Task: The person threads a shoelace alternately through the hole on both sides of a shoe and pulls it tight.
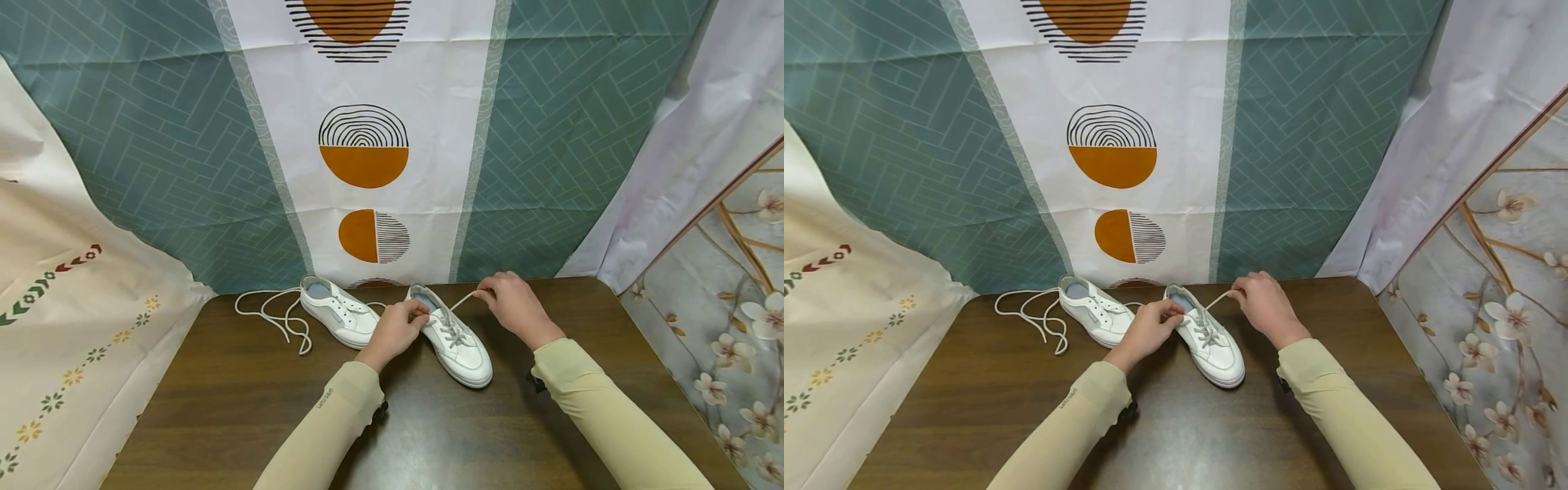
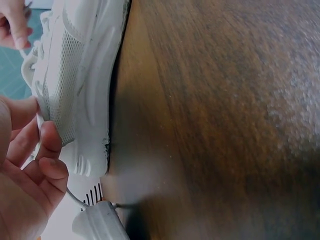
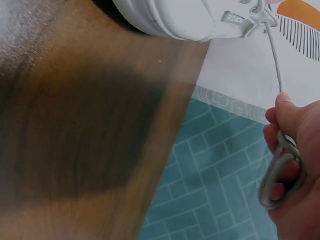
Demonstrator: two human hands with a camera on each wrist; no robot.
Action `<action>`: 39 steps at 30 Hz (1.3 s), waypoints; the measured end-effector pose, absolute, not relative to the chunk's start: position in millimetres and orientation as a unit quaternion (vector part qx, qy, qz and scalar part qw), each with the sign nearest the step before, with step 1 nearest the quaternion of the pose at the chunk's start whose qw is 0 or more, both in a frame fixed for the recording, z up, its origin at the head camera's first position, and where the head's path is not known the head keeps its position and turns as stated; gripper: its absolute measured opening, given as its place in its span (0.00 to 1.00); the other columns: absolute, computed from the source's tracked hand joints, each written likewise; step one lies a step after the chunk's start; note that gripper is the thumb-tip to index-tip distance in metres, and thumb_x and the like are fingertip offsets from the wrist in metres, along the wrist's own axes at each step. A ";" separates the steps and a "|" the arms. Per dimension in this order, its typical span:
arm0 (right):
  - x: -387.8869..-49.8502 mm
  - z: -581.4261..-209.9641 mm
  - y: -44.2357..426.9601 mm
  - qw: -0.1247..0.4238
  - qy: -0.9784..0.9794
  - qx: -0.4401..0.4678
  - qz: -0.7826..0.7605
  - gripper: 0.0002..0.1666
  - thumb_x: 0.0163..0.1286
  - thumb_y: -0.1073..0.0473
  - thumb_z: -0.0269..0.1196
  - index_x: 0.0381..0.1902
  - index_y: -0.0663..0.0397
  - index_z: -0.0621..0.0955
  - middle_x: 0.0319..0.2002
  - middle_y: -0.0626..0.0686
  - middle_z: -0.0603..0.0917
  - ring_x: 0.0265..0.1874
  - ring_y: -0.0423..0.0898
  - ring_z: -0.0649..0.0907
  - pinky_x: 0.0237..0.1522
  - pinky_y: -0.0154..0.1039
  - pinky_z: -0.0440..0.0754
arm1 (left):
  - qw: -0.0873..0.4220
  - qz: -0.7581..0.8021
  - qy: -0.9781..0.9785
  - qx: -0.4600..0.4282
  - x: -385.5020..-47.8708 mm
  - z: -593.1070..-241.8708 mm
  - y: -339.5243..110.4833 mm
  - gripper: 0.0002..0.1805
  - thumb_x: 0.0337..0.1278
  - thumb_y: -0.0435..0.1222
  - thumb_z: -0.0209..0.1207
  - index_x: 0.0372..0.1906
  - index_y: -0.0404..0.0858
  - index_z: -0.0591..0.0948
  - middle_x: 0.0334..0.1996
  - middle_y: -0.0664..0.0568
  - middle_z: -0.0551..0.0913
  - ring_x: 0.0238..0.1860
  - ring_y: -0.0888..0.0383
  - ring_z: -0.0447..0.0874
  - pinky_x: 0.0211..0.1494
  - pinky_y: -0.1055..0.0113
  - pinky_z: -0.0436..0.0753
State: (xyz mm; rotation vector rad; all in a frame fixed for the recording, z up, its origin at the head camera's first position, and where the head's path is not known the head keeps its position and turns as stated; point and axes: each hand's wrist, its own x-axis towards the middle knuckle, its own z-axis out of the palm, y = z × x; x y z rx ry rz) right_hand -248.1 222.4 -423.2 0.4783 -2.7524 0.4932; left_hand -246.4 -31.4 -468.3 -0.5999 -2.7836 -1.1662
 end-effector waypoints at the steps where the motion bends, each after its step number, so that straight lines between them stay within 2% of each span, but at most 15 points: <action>1: -247.8 -424.0 222.7 0.137 -0.961 0.161 0.180 0.08 0.62 0.51 0.64 0.34 0.47 0.85 0.30 0.47 0.83 0.32 0.46 0.76 0.34 0.41 0.75 | 0.032 -0.377 -0.905 -0.196 -246.4 -467.8 -31.6 0.07 0.60 0.42 0.59 0.42 0.48 0.83 0.33 0.63 0.84 0.36 0.65 0.81 0.43 0.69 0.78; 4: -247.9 -428.0 223.1 0.099 -0.965 0.148 0.194 0.08 0.64 0.51 0.62 0.35 0.47 0.84 0.32 0.47 0.83 0.33 0.45 0.78 0.35 0.41 0.76 | 0.032 -0.377 -0.904 -0.200 -245.7 -465.9 -33.1 0.08 0.60 0.42 0.58 0.43 0.48 0.83 0.35 0.63 0.84 0.36 0.65 0.80 0.42 0.68 0.78; 7: -248.4 -433.7 224.4 0.074 -0.964 0.147 0.209 0.09 0.65 0.51 0.61 0.37 0.48 0.84 0.34 0.47 0.84 0.33 0.44 0.80 0.35 0.42 0.77 | 0.036 -0.382 -0.902 -0.200 -245.2 -464.2 -36.2 0.09 0.61 0.42 0.58 0.45 0.49 0.83 0.35 0.63 0.84 0.33 0.65 0.78 0.38 0.69 0.77; 10: -249.4 -440.1 226.2 0.054 -0.962 0.151 0.222 0.10 0.67 0.53 0.60 0.39 0.49 0.83 0.37 0.48 0.84 0.35 0.44 0.81 0.37 0.43 0.78 | 0.068 -0.387 -0.901 -0.185 -245.8 -461.3 -40.5 0.09 0.62 0.39 0.56 0.45 0.49 0.83 0.35 0.61 0.84 0.28 0.64 0.77 0.32 0.69 0.76; 13: -249.6 -446.0 227.8 0.036 -0.960 0.156 0.229 0.11 0.68 0.54 0.58 0.42 0.51 0.83 0.39 0.49 0.83 0.38 0.45 0.81 0.39 0.43 0.79 | 0.127 -0.378 -0.904 -0.156 -247.2 -456.7 -44.8 0.10 0.63 0.34 0.53 0.43 0.46 0.84 0.36 0.56 0.84 0.31 0.61 0.80 0.35 0.67 0.79; 16: -248.8 -450.2 228.2 0.025 -0.959 0.156 0.235 0.11 0.68 0.57 0.58 0.44 0.54 0.82 0.40 0.50 0.83 0.37 0.44 0.81 0.39 0.43 0.79 | 0.159 -0.360 -0.911 -0.120 -248.7 -452.2 -47.7 0.12 0.62 0.31 0.50 0.42 0.43 0.83 0.38 0.53 0.85 0.40 0.59 0.82 0.43 0.63 0.80; 18: -247.6 -452.7 228.1 0.018 -0.958 0.154 0.241 0.11 0.68 0.58 0.58 0.45 0.54 0.82 0.40 0.51 0.83 0.36 0.44 0.81 0.38 0.43 0.79 | 0.151 -0.353 -0.918 -0.103 -249.2 -450.8 -48.8 0.13 0.61 0.30 0.49 0.43 0.41 0.83 0.38 0.51 0.85 0.41 0.57 0.83 0.44 0.61 0.80; 22: -245.2 -458.6 226.2 0.004 -0.957 0.145 0.249 0.11 0.69 0.57 0.57 0.46 0.53 0.81 0.41 0.50 0.84 0.38 0.44 0.82 0.40 0.43 0.79 | 0.096 -0.342 -0.930 -0.091 -248.7 -453.0 -49.4 0.14 0.60 0.30 0.49 0.45 0.39 0.82 0.37 0.49 0.86 0.36 0.57 0.82 0.41 0.62 0.80; 25: -244.1 -462.6 225.4 0.002 -0.958 0.143 0.249 0.11 0.69 0.57 0.57 0.46 0.51 0.81 0.42 0.50 0.84 0.41 0.46 0.82 0.42 0.45 0.80 | 0.058 -0.326 -0.938 -0.097 -247.2 -455.4 -49.0 0.15 0.56 0.28 0.49 0.45 0.37 0.81 0.37 0.48 0.85 0.35 0.57 0.80 0.40 0.63 0.79; 28: -243.5 -464.6 225.6 0.004 -0.960 0.141 0.241 0.10 0.67 0.58 0.59 0.44 0.51 0.81 0.40 0.50 0.84 0.39 0.46 0.82 0.41 0.45 0.80 | 0.027 -0.301 -0.947 -0.110 -245.3 -456.0 -48.1 0.17 0.47 0.27 0.51 0.42 0.37 0.82 0.37 0.47 0.85 0.36 0.57 0.80 0.40 0.63 0.79; 31: -242.7 -465.0 227.0 0.002 -0.964 0.141 0.224 0.09 0.64 0.59 0.62 0.42 0.52 0.82 0.38 0.50 0.84 0.37 0.46 0.82 0.39 0.44 0.80 | 0.000 -0.266 -0.955 -0.129 -242.8 -454.7 -47.1 0.15 0.38 0.27 0.53 0.35 0.37 0.83 0.32 0.47 0.84 0.33 0.56 0.77 0.36 0.62 0.77; 33: -242.4 -465.3 228.5 -0.003 -0.968 0.142 0.208 0.08 0.62 0.60 0.64 0.40 0.52 0.82 0.37 0.50 0.84 0.37 0.46 0.82 0.40 0.45 0.79 | -0.001 -0.228 -0.962 -0.147 -241.3 -454.4 -46.4 0.12 0.34 0.26 0.55 0.29 0.38 0.83 0.28 0.49 0.83 0.31 0.56 0.76 0.33 0.63 0.75; 36: -241.6 -466.1 231.2 -0.017 -0.972 0.144 0.186 0.09 0.60 0.61 0.65 0.40 0.53 0.82 0.37 0.51 0.84 0.38 0.47 0.82 0.40 0.46 0.79 | 0.041 -0.154 -0.971 -0.177 -239.7 -455.4 -45.4 0.07 0.35 0.26 0.58 0.21 0.40 0.82 0.23 0.50 0.83 0.29 0.54 0.79 0.32 0.61 0.77; 39: -240.7 -467.0 233.4 -0.028 -0.975 0.143 0.168 0.11 0.58 0.61 0.66 0.41 0.53 0.82 0.37 0.51 0.84 0.38 0.48 0.82 0.41 0.47 0.79 | 0.109 -0.073 -0.973 -0.188 -240.5 -457.5 -45.1 0.06 0.38 0.29 0.61 0.18 0.42 0.83 0.23 0.49 0.83 0.30 0.50 0.80 0.34 0.59 0.79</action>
